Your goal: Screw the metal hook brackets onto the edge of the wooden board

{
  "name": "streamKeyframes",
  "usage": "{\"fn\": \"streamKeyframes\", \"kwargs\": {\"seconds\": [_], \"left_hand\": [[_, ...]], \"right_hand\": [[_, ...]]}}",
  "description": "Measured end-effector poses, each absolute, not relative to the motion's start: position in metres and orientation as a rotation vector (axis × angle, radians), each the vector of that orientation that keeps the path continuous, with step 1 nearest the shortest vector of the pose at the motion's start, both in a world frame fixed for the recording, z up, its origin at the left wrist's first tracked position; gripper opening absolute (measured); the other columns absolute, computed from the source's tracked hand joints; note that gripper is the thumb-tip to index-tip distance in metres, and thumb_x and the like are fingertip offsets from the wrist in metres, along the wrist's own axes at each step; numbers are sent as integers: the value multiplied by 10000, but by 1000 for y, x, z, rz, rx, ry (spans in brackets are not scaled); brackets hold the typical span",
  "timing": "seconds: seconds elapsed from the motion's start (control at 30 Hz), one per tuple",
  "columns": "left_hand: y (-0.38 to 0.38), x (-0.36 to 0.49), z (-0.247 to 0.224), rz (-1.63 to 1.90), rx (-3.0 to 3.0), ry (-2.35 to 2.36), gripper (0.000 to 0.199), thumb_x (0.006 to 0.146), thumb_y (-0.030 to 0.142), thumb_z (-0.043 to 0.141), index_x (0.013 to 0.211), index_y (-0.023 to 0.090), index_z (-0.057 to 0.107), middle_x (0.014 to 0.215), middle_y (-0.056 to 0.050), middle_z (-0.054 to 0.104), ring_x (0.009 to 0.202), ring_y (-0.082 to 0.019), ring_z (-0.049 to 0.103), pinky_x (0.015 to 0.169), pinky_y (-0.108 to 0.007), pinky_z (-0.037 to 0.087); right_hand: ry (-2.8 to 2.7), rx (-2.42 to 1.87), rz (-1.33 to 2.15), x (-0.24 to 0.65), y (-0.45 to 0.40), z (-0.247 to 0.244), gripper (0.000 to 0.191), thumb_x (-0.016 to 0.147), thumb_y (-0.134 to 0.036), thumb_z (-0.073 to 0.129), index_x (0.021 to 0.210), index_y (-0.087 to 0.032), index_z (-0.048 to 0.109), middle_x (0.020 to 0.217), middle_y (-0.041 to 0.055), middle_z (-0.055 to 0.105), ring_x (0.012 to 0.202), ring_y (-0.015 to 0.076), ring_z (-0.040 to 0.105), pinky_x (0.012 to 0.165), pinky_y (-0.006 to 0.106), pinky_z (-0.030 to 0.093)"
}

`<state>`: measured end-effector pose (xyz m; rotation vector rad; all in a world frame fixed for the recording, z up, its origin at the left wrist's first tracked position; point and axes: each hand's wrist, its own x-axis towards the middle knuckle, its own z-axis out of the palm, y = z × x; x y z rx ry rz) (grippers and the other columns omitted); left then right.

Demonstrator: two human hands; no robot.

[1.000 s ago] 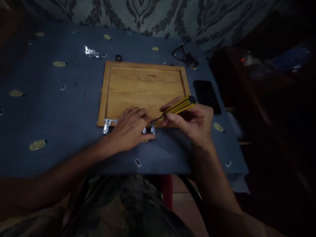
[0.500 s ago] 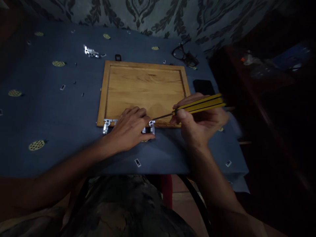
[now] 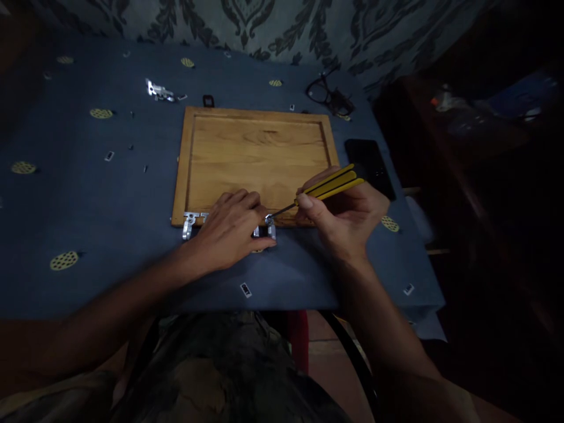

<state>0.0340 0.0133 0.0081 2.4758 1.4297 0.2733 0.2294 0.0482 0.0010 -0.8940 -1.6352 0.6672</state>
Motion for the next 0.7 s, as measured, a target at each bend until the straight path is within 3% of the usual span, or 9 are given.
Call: {"fn": "streamKeyframes", "kwargs": {"seconds": [0.47,0.7], "left_hand": [[12,33,7,289,2495,1418,318,916,423,810,1083,164,732,1096,-82,685,1116,-305,617,952,-429,484],[13,34,11,224,2474,1433,332,920,430,804,1069,143,731,1115,-97,682,1135,-314,613,962,-435,481]], "right_hand": [[-1719,-884,668,228,51,3,361,798,-542,872,711,-259,666,664,-21,611,627,156,592,524,309,484],[-1720,-815,888,232,46,11,303,889,-532,789,1024,-260,789,964,35,781,732,150,715,545,260,546]]}}
